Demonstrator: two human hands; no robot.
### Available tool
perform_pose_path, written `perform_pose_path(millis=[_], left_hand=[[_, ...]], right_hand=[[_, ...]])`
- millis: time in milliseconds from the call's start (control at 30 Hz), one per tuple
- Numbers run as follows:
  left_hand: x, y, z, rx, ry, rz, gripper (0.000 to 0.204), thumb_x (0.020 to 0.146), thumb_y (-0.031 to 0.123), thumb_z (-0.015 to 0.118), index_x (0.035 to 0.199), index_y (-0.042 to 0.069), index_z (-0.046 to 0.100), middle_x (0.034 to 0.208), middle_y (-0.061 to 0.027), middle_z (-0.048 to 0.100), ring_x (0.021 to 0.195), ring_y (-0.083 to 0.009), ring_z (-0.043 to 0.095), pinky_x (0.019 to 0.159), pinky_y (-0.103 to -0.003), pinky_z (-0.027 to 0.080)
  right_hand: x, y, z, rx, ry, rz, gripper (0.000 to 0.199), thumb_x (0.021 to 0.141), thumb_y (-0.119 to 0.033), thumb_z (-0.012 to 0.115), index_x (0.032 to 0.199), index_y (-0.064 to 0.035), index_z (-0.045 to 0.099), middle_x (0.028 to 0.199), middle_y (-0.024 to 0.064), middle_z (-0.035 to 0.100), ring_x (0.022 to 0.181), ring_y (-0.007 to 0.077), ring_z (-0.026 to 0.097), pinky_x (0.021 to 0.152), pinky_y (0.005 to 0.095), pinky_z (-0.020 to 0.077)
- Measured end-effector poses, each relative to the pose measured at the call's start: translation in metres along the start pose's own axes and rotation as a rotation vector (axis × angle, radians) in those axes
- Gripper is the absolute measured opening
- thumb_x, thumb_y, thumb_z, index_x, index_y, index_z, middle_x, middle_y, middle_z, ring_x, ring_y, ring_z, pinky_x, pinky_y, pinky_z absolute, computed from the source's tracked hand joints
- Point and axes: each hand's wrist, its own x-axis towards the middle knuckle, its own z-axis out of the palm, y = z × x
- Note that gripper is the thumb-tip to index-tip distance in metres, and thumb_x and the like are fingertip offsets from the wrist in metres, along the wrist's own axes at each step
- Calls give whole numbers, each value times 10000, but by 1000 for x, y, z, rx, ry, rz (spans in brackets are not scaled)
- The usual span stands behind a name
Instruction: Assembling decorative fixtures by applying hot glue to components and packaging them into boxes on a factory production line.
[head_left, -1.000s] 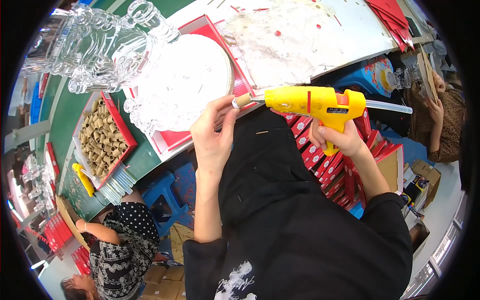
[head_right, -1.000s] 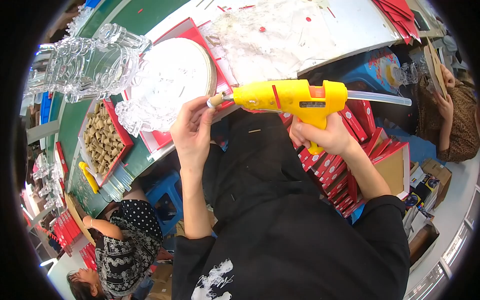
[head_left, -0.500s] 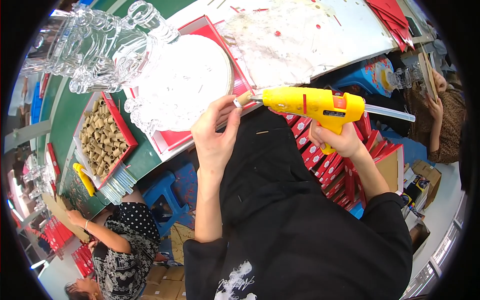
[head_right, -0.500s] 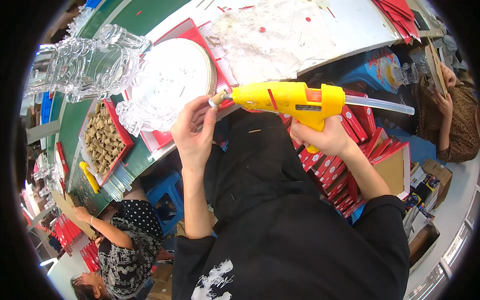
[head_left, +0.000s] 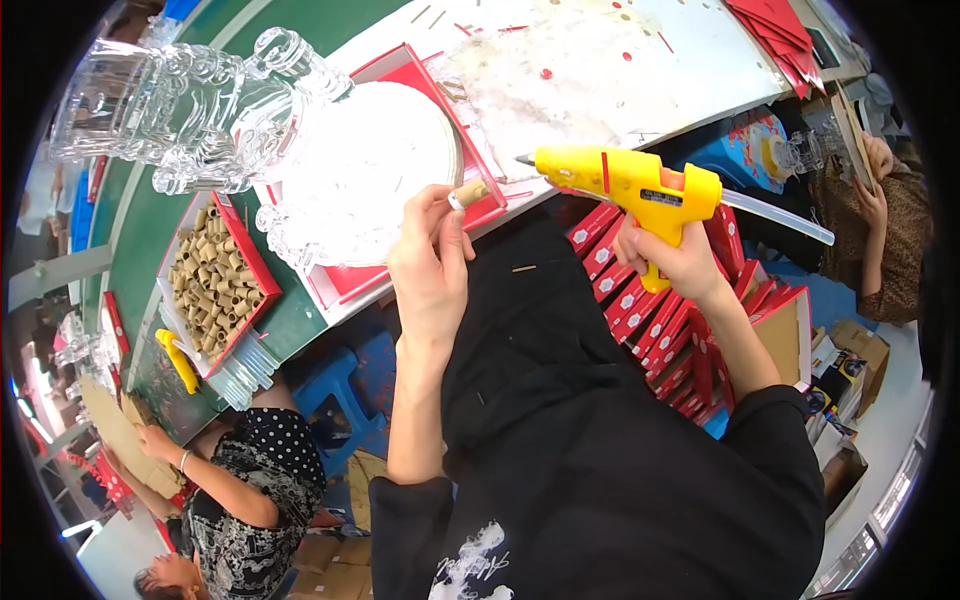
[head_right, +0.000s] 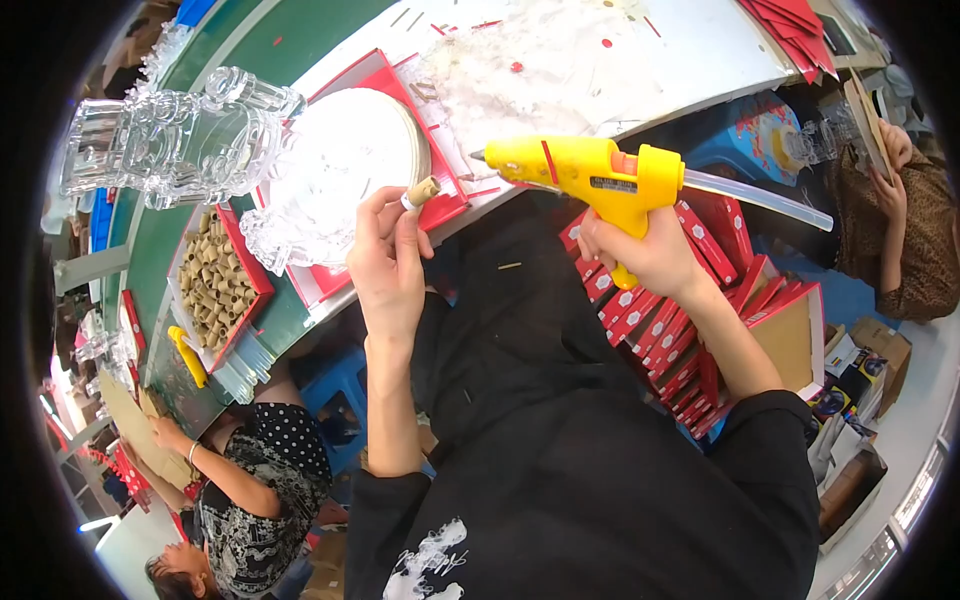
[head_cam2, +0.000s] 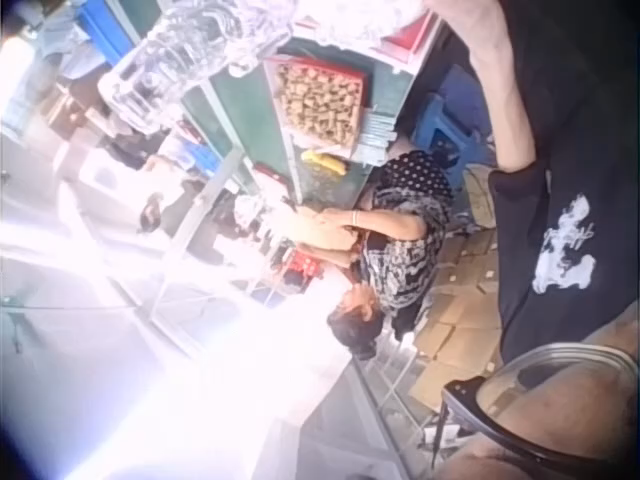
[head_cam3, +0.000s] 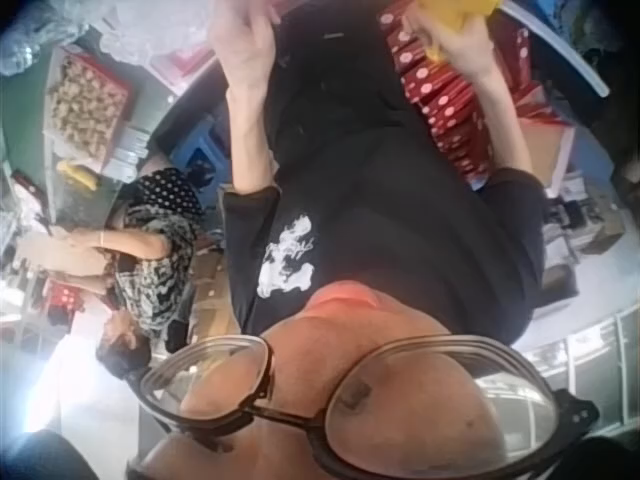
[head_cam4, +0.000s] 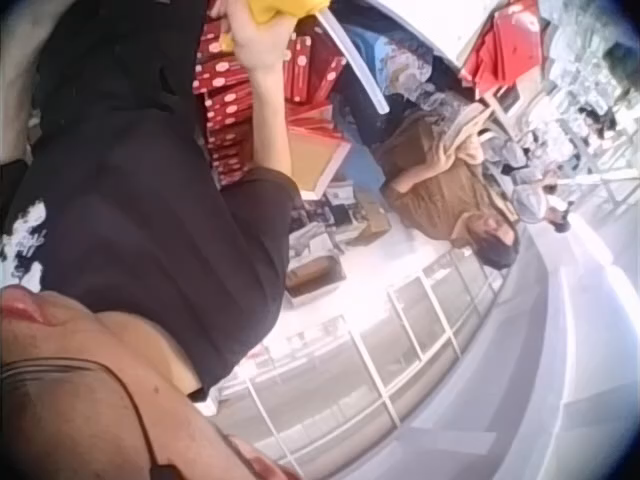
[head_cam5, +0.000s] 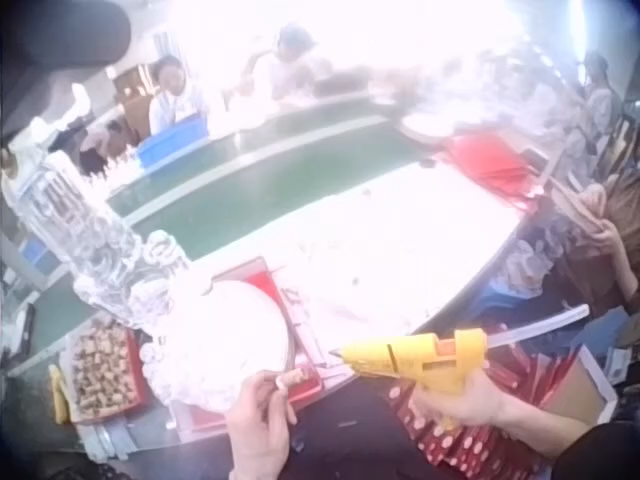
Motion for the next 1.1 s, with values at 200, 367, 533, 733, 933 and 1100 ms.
perform_pose_path(millis=[200,367,533,733,933,1100], left_hand=[[0,6,-3,282,-24,18,134,922,11,506,1052,-4,533,766,-143,643,557,-178,582,522,-294,450],[-1,6,0,538,-29,184,144,904,55,539,1038,7,560,773,-210,639,642,-327,636,583,-390,475],[6,13,2,758,-129,91,155,868,87,578,1006,18,598,746,-237,622,710,-394,625,641,-433,487],[14,19,8,834,-170,139,94,870,112,563,888,20,574,676,-219,609,682,-394,620,621,-469,479],[23,22,5,716,-321,70,99,869,112,556,835,25,589,686,-209,615,685,-379,624,631,-460,481],[16,15,5,719,-292,135,91,858,106,563,854,29,612,701,-194,621,697,-367,626,633,-448,481]], right_hand=[[36,5,-3,85,82,-158,275,851,-38,525,1111,4,446,654,48,515,510,111,502,611,295,483],[86,-1,-12,-10,152,-262,224,855,-87,561,1051,17,526,714,74,587,559,96,541,542,209,442],[134,4,-23,-100,193,-348,287,849,-123,572,1096,20,544,764,75,637,546,70,537,514,200,435],[152,21,-34,-71,251,-310,258,864,-127,557,1077,18,547,763,71,645,528,72,540,511,200,447],[148,24,-37,-64,205,-309,271,878,-152,556,1090,15,544,767,73,645,530,74,541,525,202,451],[145,27,-33,-102,204,-298,276,883,-173,554,1092,7,544,768,69,646,533,71,540,528,199,450]])
